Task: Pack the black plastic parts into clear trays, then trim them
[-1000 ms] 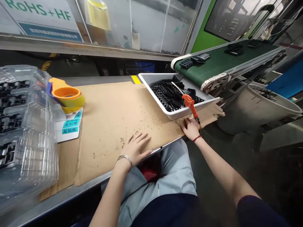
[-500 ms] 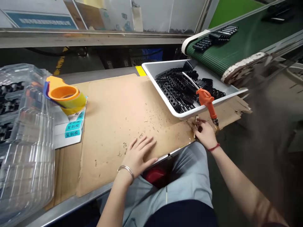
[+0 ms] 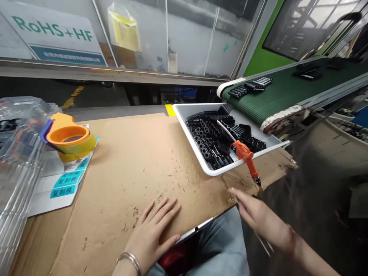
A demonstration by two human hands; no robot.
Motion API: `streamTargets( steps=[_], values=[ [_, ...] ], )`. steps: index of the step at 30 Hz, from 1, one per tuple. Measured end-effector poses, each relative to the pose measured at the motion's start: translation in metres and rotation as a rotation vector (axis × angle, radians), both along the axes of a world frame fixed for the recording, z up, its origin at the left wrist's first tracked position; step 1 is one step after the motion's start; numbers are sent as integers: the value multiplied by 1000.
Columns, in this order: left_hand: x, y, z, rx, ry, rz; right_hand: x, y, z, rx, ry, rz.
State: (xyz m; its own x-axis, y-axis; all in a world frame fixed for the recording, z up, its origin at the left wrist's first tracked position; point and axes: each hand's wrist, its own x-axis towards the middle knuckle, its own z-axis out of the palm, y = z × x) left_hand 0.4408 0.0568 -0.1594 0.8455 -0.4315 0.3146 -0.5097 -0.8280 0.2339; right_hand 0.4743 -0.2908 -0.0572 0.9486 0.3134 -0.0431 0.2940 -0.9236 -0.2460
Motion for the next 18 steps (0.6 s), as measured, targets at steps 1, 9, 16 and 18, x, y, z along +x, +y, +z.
streamTargets(
  steps=[1,9,16,18],
  values=[
    [0,-1,-1,-1,-8,2,-11,2,18,77,10,86],
    [0,-2,-1,1,-36,21,68,54,101,929,137,102],
    [20,9,-29,86,-392,-72,140,94,51,535,-78,28],
    [27,15,-33,100,-432,-100,144,96,45,430,-84,3]
  ],
)
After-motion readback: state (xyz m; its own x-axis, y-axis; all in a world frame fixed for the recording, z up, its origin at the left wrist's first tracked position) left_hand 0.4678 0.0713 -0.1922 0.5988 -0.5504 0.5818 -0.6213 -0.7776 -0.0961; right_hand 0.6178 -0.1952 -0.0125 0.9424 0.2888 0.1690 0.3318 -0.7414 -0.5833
